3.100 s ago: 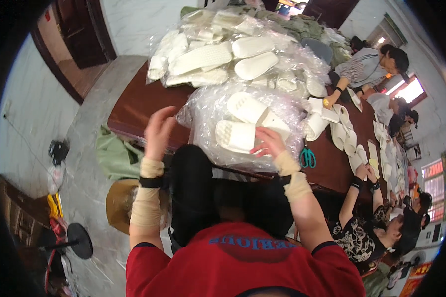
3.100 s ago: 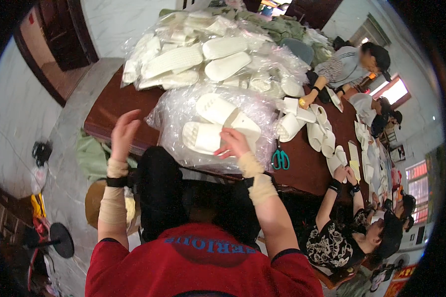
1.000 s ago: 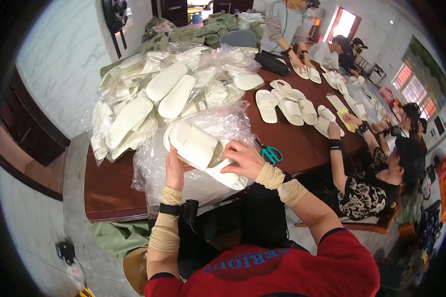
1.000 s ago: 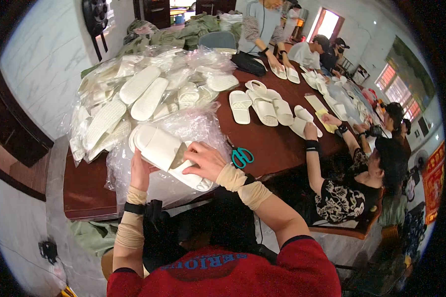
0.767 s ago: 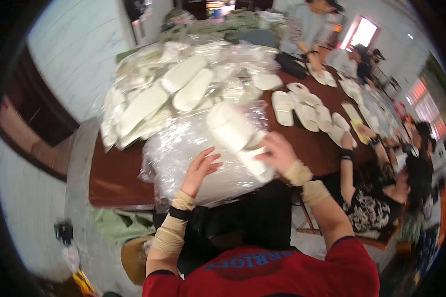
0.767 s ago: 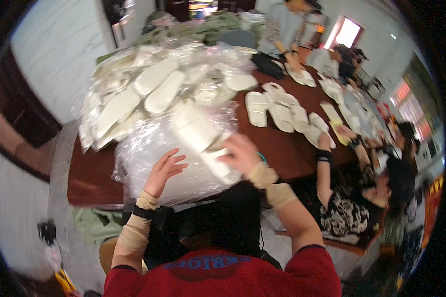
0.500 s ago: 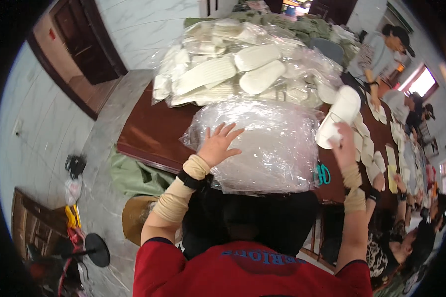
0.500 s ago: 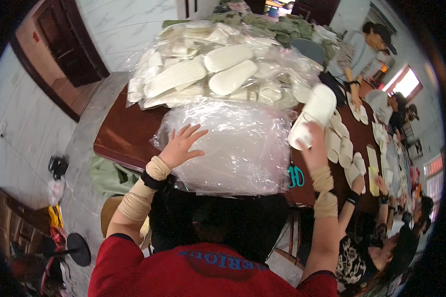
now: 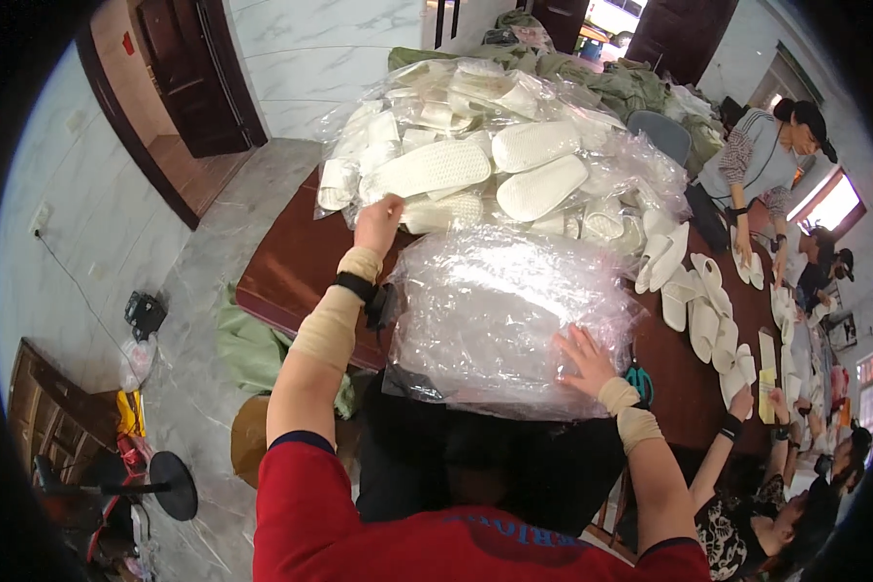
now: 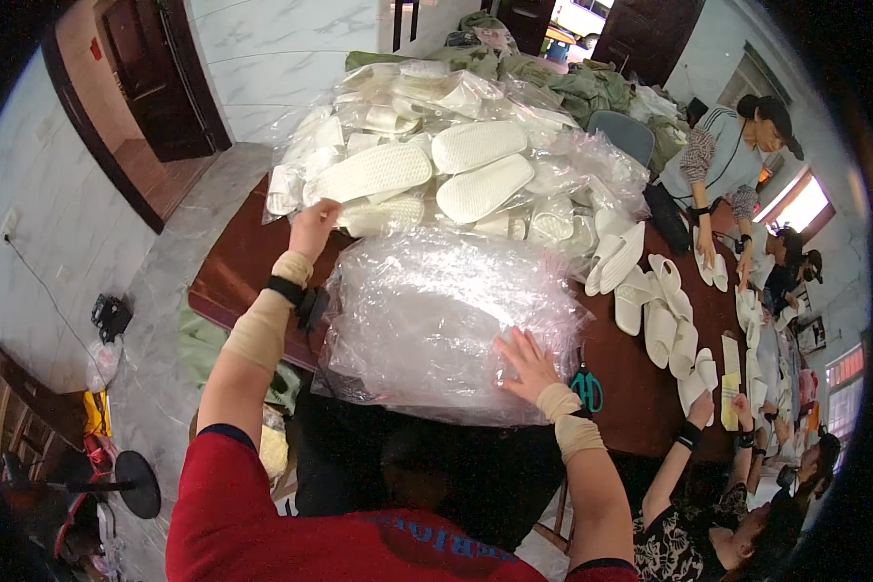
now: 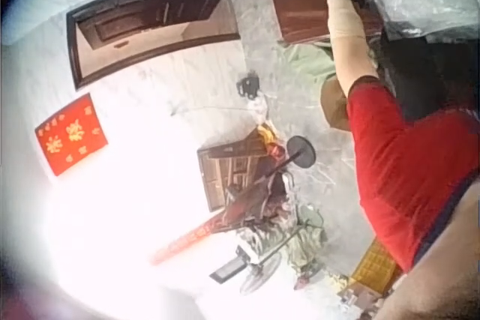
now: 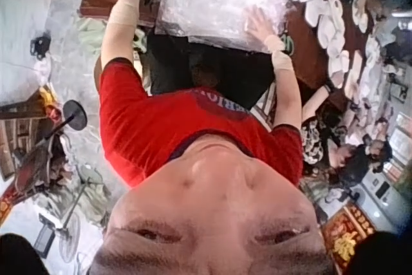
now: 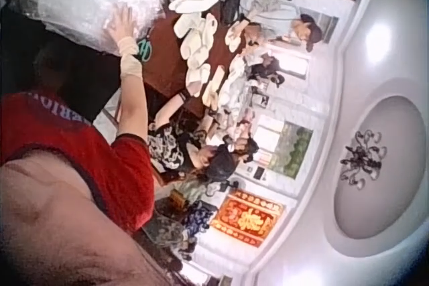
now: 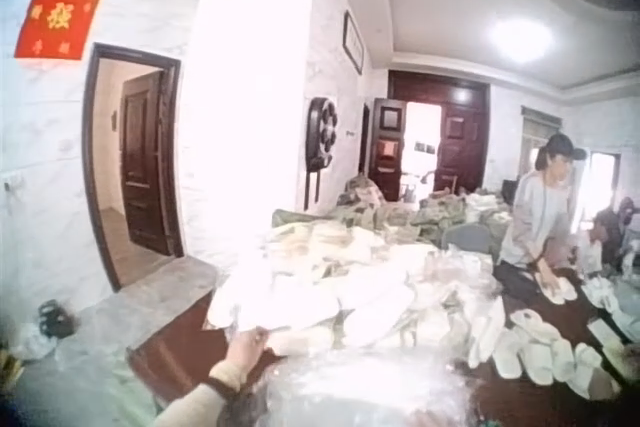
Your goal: The recorder is using scissors to trim excess material or threads from white plastic slipper components.
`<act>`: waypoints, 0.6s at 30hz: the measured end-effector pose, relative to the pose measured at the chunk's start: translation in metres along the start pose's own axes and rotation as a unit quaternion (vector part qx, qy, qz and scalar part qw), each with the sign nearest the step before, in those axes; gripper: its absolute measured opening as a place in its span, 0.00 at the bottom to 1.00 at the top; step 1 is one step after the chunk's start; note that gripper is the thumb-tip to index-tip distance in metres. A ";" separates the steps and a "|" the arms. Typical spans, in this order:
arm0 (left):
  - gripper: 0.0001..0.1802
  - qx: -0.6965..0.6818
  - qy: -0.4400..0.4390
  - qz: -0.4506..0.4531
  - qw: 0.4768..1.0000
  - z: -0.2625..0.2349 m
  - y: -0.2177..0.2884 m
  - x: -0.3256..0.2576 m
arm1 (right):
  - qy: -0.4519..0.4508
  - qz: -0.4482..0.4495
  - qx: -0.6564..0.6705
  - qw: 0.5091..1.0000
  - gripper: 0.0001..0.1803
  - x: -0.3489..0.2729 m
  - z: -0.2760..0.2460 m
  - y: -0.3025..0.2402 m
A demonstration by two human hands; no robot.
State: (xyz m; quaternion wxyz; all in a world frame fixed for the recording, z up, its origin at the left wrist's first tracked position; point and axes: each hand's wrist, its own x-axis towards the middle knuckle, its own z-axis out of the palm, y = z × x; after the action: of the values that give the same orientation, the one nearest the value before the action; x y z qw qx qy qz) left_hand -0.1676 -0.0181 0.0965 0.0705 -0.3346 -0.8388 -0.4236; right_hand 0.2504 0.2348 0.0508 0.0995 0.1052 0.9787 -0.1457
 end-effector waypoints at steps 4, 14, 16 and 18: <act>0.33 0.145 0.112 -0.068 0.981 0.004 -0.083 0.038 | -0.027 -0.014 -0.011 0.999 0.46 0.015 0.002 -0.026; 0.41 0.224 -0.065 0.023 0.972 0.072 -0.041 0.084 | -0.022 0.074 -0.041 0.996 0.46 -0.006 -0.003 0.002; 0.37 0.297 -0.090 -0.002 0.951 0.055 -0.060 0.077 | -0.068 0.041 0.004 0.997 0.47 -0.001 -0.018 -0.022; 0.26 0.158 -0.104 0.009 0.982 0.034 -0.077 0.079 | -0.039 0.040 0.009 0.998 0.47 0.001 -0.010 -0.017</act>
State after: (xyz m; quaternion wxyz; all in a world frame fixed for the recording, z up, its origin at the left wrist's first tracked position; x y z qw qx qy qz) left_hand -0.2702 0.0154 0.0553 0.0391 -0.3693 -0.8947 -0.2481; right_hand 0.2437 0.2223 0.0639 0.1422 0.1394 0.9677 -0.1544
